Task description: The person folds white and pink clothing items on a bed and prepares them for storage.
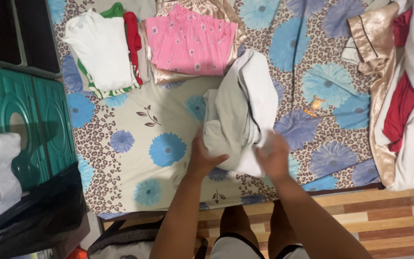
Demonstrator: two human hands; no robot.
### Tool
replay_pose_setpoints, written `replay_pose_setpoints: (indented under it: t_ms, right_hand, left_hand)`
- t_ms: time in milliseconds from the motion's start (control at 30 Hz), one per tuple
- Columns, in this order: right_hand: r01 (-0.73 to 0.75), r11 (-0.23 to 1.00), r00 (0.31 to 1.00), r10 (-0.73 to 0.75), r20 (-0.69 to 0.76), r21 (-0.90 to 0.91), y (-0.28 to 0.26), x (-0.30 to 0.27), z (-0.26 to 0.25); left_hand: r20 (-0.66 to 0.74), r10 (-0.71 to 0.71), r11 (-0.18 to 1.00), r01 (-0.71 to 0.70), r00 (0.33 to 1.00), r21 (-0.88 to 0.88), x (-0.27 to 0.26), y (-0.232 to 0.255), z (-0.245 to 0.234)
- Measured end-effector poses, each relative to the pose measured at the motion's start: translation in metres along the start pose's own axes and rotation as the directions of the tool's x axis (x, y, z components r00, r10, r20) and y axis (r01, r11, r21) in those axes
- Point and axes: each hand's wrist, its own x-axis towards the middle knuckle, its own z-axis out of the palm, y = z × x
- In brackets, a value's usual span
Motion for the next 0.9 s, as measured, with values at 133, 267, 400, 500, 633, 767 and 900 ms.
replay_pose_setpoints:
  t_ms: [133, 267, 400, 500, 633, 767, 900]
  right_hand:
    - [-0.450, 0.880, 0.893, 0.439, 0.104, 0.153, -0.004, 0.032, 0.003]
    - [-0.616, 0.784, 0.714, 0.516, 0.473, 0.075, -0.021, 0.050, 0.004]
    - [-0.536, 0.841, 0.746, 0.431, 0.508, 0.073, -0.030, 0.050, 0.000]
    - [-0.730, 0.502, 0.681, 0.483, 0.550, 0.463, -0.034, 0.048, 0.002]
    - [-0.886, 0.391, 0.429, 0.483, 0.763, 0.251, -0.022, 0.045, -0.001]
    - [-0.852, 0.499, 0.388, 0.398, 0.831, 0.159, -0.031, 0.030, 0.000]
    - [-0.682, 0.717, 0.550, 0.370, 0.749, 0.147, -0.085, 0.017, 0.002]
  left_hand:
    - [0.030, -0.303, 0.953, 0.303, 0.952, 0.020, 0.047, 0.046, 0.012]
    - [-0.039, -0.640, 0.714, 0.613, 0.768, 0.338, 0.063, 0.079, 0.001]
    - [0.125, -0.617, 0.785, 0.620, 0.777, 0.024, 0.061, 0.064, 0.005]
    - [0.273, -0.575, 0.756, 0.628, 0.772, -0.186, 0.051, 0.038, 0.010]
    - [0.409, -0.522, 0.663, 0.658, 0.748, -0.357, 0.029, 0.036, 0.004]
    - [0.325, -0.551, 0.672, 0.640, 0.768, -0.372, 0.001, 0.055, -0.023]
    - [0.274, -0.562, 0.614, 0.616, 0.780, -0.493, -0.014, 0.060, -0.067]
